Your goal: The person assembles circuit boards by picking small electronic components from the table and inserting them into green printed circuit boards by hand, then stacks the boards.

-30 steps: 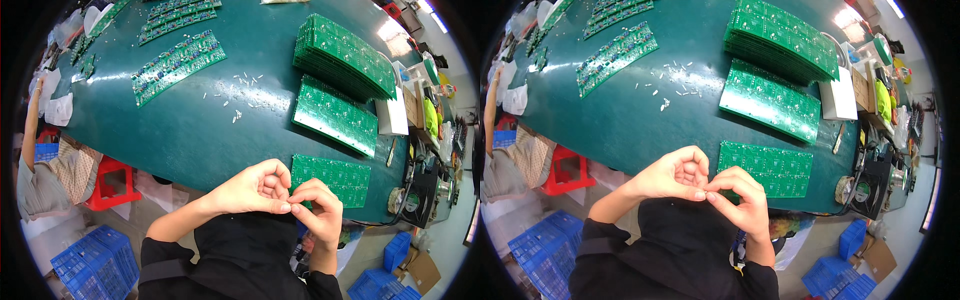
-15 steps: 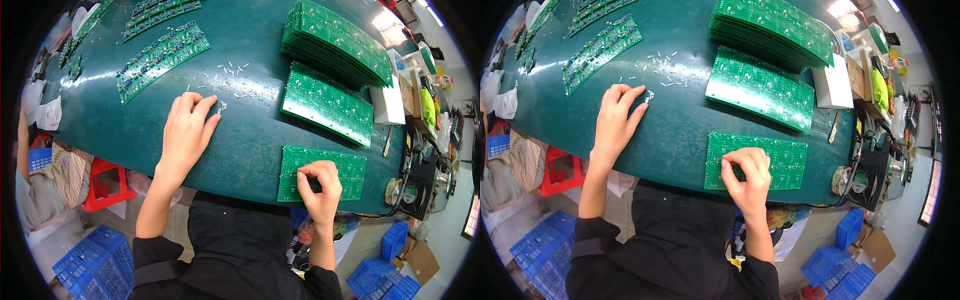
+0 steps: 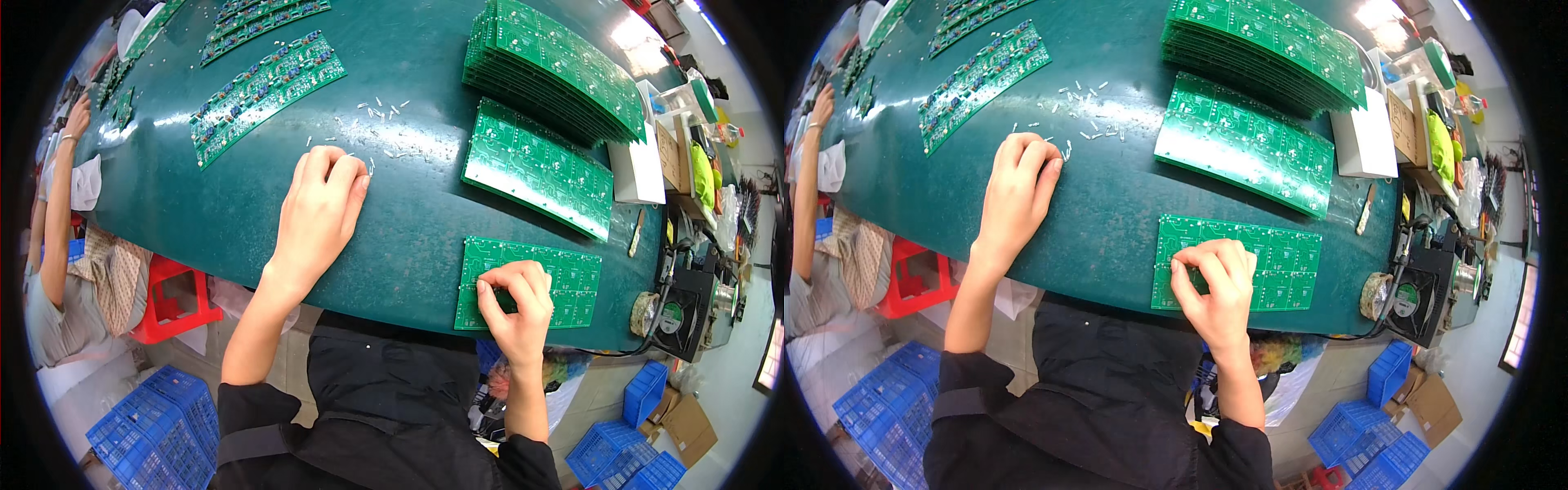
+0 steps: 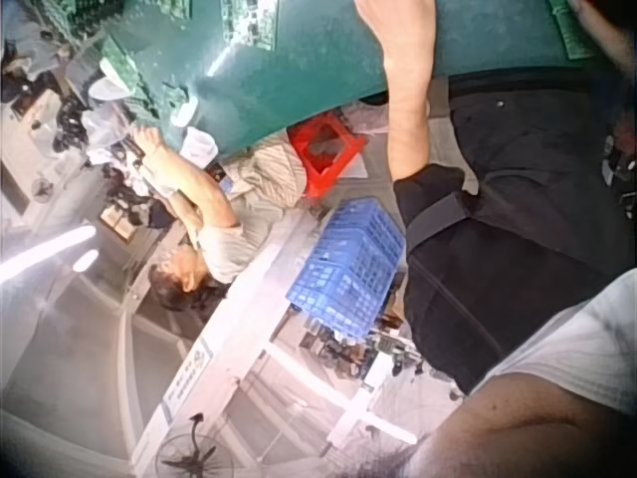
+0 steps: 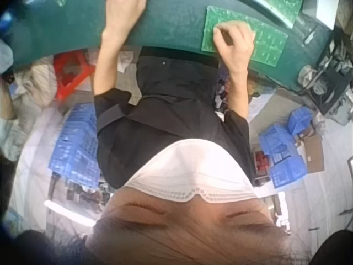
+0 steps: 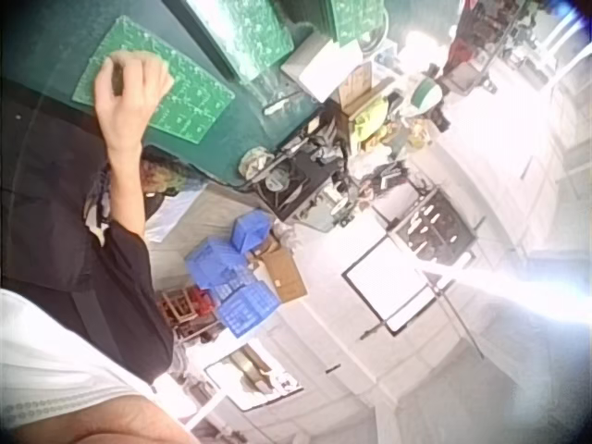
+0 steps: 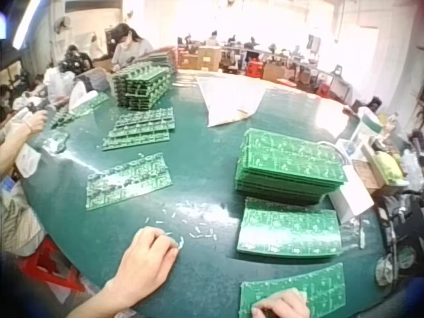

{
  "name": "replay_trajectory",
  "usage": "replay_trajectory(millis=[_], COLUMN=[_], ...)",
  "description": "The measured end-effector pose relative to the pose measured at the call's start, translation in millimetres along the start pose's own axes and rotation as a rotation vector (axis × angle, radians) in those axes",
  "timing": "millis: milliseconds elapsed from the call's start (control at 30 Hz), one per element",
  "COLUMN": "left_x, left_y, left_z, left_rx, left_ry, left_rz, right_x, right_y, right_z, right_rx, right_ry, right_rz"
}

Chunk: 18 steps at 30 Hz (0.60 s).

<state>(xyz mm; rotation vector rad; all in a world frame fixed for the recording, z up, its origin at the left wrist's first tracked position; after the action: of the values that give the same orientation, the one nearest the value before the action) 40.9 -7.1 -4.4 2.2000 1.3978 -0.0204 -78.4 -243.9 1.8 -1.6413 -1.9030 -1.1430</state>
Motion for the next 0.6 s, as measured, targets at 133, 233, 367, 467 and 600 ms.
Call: replay_trajectory(millis=[133, 233, 367, 467, 600], left_x=[-4.7, -10.5, -20.0, -28.5, -41.4], left_y=[-5.3, -9.1, -16.6, -22.2, -29.6], left_z=[-4.0, -6.6, -10.0, -11.4, -6.6], left_rx=[0.094, 0.175, 0.3, 0.406, 0.534], left_ry=[-0.527, -0.714, -0.891, -0.911, -1.015], left_rz=[-0.269, -0.358, -0.371, -0.354, -0.388], right_x=[3.6, 6.0, 7.1, 8.1, 8.9], right_y=[-0.7, 0.2, 0.4, 0.5, -0.8], right_z=[1.5, 1.5, 2.0, 2.5, 4.5], right_rx=[0.005, 0.016, 0.029, 0.031, 0.03], right_ry=[-0.065, -0.077, -0.065, -0.068, -0.093], right_rz=[-0.037, -0.066, -0.079, -0.087, -0.092])
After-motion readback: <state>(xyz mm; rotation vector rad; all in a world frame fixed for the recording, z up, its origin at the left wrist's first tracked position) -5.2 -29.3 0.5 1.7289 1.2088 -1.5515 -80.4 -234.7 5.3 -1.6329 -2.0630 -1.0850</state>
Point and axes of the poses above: each hand's wrist, its own y-axis towards the middle knuckle, its own z-axis out of the palm, x = y × z, the point moved 3 cm from there along y, towards the middle knuckle, and after that the axes turned 10 degrees about y, right-handed, at the moved point
